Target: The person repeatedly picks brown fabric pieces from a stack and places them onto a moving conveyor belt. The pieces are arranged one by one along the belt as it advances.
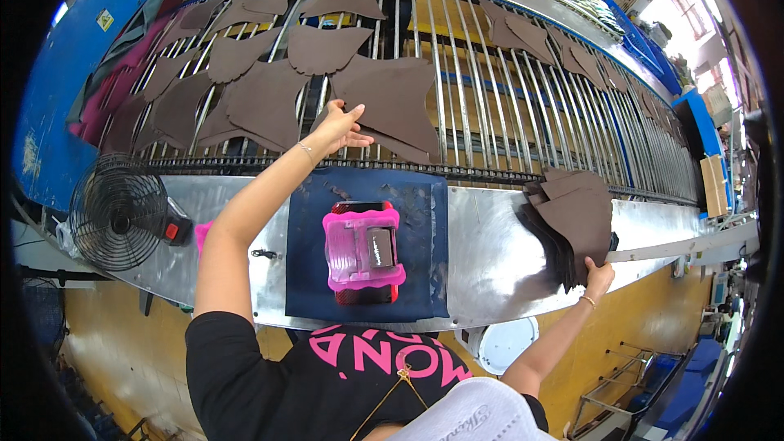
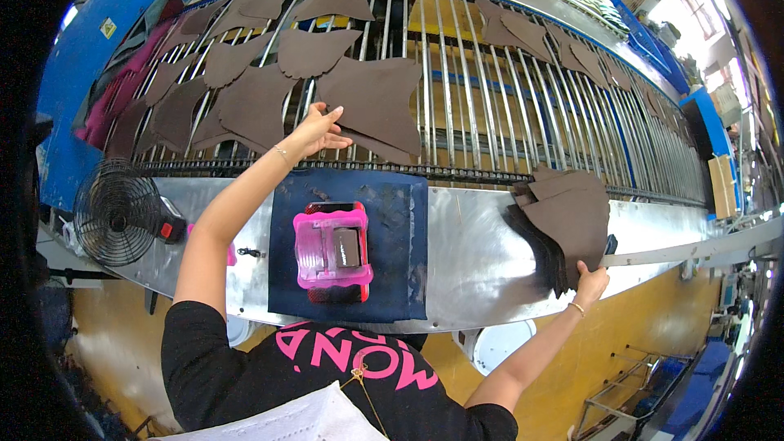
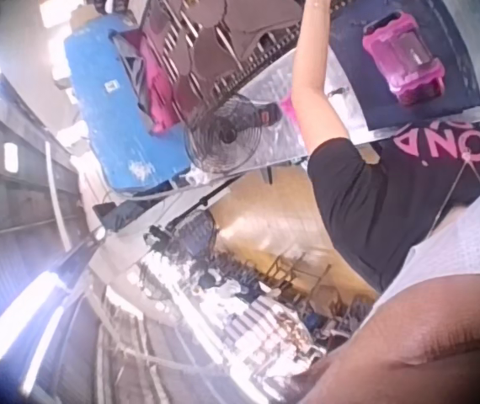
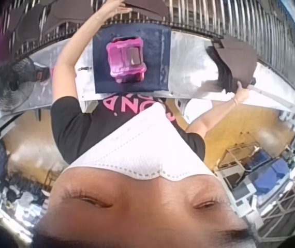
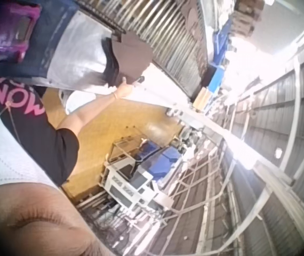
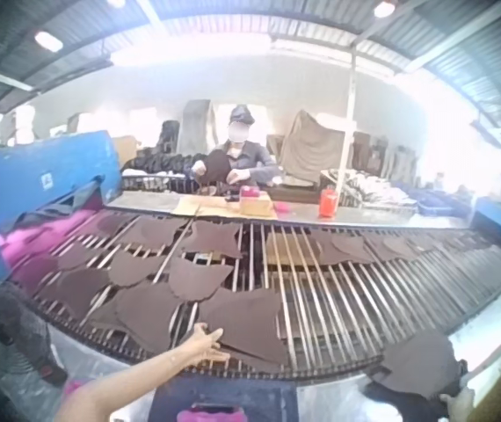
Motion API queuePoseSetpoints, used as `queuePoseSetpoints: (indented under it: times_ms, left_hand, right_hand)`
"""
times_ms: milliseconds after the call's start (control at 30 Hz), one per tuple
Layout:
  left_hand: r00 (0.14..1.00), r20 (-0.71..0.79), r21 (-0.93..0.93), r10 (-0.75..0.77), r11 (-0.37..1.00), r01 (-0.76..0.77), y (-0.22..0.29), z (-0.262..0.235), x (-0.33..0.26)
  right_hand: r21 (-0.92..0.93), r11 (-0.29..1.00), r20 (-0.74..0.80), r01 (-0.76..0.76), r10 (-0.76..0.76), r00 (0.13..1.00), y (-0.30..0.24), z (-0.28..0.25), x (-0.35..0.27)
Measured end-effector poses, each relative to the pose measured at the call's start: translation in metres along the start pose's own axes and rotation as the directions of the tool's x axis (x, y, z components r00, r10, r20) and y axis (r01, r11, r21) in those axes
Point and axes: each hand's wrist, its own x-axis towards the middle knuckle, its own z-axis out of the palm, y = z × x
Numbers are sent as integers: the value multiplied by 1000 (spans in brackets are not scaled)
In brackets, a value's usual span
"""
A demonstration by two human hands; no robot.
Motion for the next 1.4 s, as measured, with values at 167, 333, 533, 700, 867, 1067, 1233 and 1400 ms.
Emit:
queuePoseSetpoints:
  times_ms: [167, 333, 533, 700, 867, 1067, 1233, 1400]
  left_hand:
    - [977, 181, 324, 115, 931, -170, 22, -9, -64]
    - [805, 530, 329, 268, 810, -486, 31, 29, -123]
    - [838, 470, 200, 277, 892, -406, 57, 20, -209]
    - [722, 89, 516, 686, 588, -623, 70, -63, -263]
    - [670, -97, 738, 736, 505, -448, 54, -113, -313]
    - [728, 48, 853, 684, 351, -386, 27, -103, -321]
    - [759, 309, 867, 573, 158, -473, 10, -68, -279]
    - [722, 501, 775, 477, 123, -620, 14, -27, -246]
  right_hand:
    - [435, 883, 14, 175, -201, 980, -36, -45, -24]
    - [849, 489, -65, 201, -280, 958, -114, -143, -105]
    - [974, -114, -226, 196, -578, 784, -210, -121, -180]
    - [984, -42, -126, 172, -849, 513, -254, -76, -228]
    - [871, -104, -247, 480, -938, 244, -282, -64, -256]
    - [782, -150, -280, 605, -952, 126, -270, -55, -237]
    - [813, 60, -104, 579, -964, 245, -223, -36, -204]
    - [837, 233, -13, 495, -896, 444, -164, -9, -183]
